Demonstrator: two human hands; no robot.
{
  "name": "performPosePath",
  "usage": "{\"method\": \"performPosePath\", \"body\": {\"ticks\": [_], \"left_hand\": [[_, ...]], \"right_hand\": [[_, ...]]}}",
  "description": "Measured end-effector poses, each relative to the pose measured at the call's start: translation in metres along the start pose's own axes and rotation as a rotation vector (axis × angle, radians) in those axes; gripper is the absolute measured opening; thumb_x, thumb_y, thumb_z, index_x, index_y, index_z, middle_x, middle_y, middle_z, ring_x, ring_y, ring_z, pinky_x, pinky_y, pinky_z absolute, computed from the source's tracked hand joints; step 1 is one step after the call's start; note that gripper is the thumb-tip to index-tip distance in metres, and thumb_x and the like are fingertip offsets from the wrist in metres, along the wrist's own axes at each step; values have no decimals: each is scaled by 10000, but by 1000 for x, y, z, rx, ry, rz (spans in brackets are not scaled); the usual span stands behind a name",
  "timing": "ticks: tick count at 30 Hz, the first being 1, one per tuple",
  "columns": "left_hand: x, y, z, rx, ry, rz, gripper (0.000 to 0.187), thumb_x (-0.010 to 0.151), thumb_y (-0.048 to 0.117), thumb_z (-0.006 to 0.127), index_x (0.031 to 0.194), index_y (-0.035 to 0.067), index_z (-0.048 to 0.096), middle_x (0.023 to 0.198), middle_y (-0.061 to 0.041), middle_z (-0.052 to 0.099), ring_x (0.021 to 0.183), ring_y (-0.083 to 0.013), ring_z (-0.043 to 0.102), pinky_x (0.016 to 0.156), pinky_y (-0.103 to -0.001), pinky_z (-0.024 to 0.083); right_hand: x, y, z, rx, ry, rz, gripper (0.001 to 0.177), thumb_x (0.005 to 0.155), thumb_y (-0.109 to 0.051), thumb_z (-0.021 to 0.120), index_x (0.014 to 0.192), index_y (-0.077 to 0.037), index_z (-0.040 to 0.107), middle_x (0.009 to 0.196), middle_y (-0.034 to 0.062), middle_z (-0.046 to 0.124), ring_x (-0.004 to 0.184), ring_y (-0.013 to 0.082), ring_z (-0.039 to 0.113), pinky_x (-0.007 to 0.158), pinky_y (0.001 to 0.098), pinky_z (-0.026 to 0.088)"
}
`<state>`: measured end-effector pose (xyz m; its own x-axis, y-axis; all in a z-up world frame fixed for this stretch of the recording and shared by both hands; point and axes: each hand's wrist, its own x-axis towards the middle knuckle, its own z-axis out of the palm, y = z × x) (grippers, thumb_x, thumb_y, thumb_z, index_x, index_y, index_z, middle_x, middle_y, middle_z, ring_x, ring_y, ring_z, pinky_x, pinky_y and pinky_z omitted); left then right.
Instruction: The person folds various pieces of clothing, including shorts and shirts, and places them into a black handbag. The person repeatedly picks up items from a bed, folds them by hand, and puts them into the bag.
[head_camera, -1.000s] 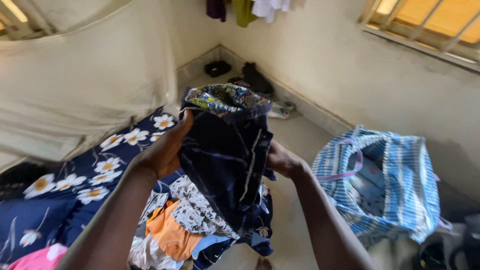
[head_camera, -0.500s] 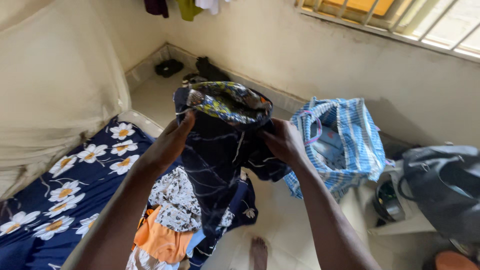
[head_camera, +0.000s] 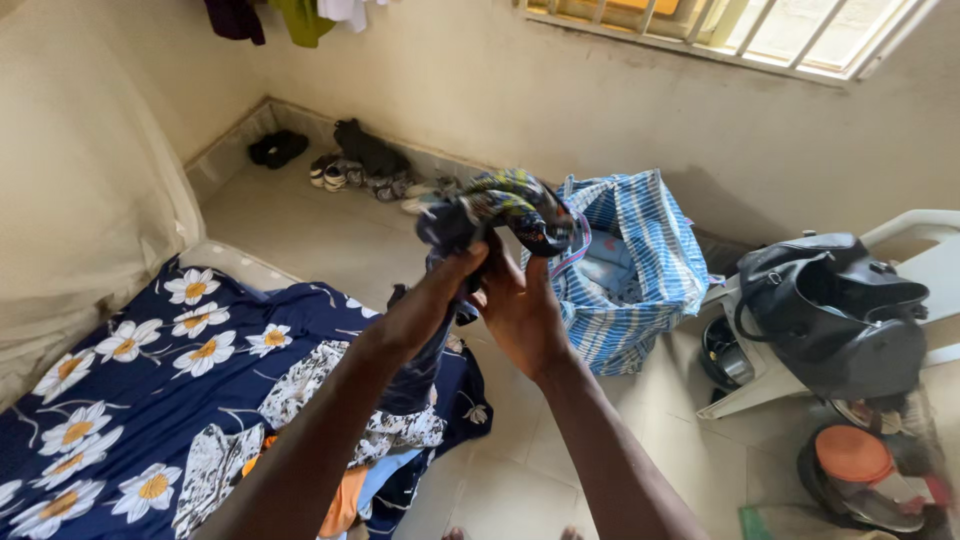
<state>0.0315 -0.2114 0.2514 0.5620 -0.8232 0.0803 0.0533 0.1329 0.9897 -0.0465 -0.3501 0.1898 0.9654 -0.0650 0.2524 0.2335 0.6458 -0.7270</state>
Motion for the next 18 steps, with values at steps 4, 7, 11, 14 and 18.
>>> {"method": "performPosePath", "body": {"ticks": [4,7,11,14,18], "left_hand": [[1,27,33,-66,-117,-3,1032,864,801,336,1629,132,155,1659,-138,299,1531,-251,274,1228,-438,244],[21,41,56,-85,-179,-39,1184,776,906,217,1646,161,-83,1722,-103,17,1596,-230,63,1263,-429,115],[35,46,78,25,-287,-131,1199,746,941,113,1635,161,-90,1758,-129,12,1627,-257,60,1267,-446,92],[36,43,74,266,-167,-51,1183,827,953,160,1742,204,191,1781,-125,38,1575,-317,-10,1120,-554,72],[57,6,92,668,34,262,974,908,718,539,1635,104,330,1733,-211,281,1623,-372,243,1290,-470,223]], "right_hand": [[-14,-10,-20,-42,-244,-145,1013,828,-814,521,1633,-233,316,1664,-43,368,1478,125,411,1216,338,326],[-21,-19,-51,-457,49,-23,928,788,-462,828,1539,-152,379,1425,-2,473,1279,149,471,1033,375,426],[-26,-44,-69,-631,144,-56,590,916,-403,764,1362,-60,586,1239,47,677,1140,179,614,998,367,520],[-35,-85,-81,-417,312,6,511,991,-465,630,1326,-79,613,1148,20,693,1058,174,622,933,359,525],[-48,-119,-89,-393,464,-8,508,1002,-467,602,1350,-98,602,1153,-5,658,1035,143,571,881,343,479]]}}
